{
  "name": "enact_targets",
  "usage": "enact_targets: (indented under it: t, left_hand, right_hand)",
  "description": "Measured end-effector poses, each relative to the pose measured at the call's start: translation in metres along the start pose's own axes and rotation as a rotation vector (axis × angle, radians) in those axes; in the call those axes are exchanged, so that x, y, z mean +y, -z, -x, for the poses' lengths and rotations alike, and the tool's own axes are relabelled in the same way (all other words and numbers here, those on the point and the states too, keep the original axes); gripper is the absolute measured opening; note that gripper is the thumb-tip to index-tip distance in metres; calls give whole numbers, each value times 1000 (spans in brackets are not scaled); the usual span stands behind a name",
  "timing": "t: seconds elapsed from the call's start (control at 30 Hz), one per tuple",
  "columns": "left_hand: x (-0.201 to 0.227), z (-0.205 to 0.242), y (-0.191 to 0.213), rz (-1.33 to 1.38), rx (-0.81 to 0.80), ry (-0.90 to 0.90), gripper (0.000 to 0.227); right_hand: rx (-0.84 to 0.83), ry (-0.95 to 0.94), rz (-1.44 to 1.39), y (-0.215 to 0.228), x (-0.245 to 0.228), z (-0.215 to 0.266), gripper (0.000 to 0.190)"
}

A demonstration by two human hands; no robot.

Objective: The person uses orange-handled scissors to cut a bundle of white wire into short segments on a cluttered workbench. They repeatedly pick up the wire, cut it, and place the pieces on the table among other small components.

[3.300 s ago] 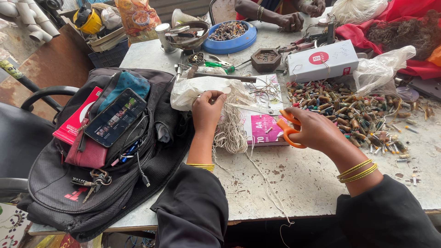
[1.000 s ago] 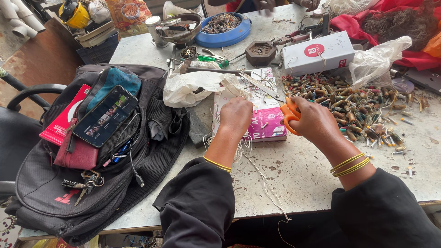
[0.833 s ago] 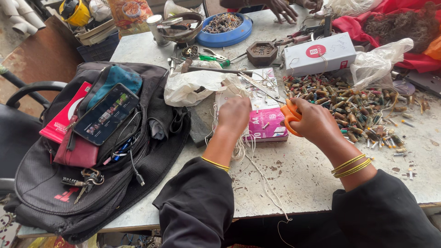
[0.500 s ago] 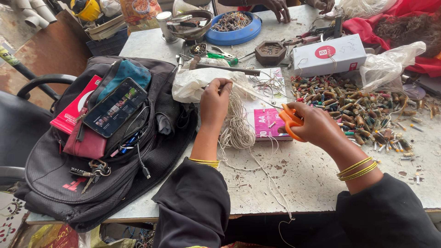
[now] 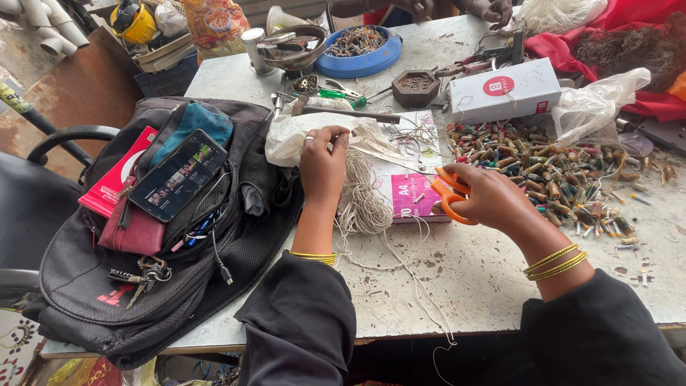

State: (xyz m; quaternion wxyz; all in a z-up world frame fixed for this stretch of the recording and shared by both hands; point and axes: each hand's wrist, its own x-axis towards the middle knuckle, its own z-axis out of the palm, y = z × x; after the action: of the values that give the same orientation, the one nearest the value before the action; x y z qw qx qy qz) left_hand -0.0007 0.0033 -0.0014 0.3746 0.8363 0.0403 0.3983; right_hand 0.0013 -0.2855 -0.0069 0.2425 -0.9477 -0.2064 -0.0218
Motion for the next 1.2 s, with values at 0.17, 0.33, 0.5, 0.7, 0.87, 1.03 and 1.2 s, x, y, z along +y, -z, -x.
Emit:
enact_targets:
  t: [0.17, 0.33, 0.5, 0.7, 0.87, 1.03, 1.2]
  left_hand:
    - [0, 0, 3, -12, -7, 21, 13]
    - [2, 0, 4, -8, 2, -17, 12]
    - [12, 3, 2, -81, -19, -220, 12]
    - [33, 11, -5, -80, -122, -327, 7]
    - [42, 16, -2, -29, -159, -348, 9]
    - [41, 16, -2, -6, -191, -323, 9]
    - [40, 17, -5, -4, -179, -310, 9]
  right_hand:
    - [-46, -3, -64, 0, 4, -2, 73]
    - [-18, 33, -99, 4, 8, -2, 71]
    - [-45, -10, -26, 6, -1, 1, 76]
    - [105, 98, -7, 6, -20, 9, 68]
    - [89, 61, 24, 8, -24, 11, 68]
    - [99, 85, 35, 5, -21, 11, 70]
    - [75, 64, 38, 5, -20, 13, 70]
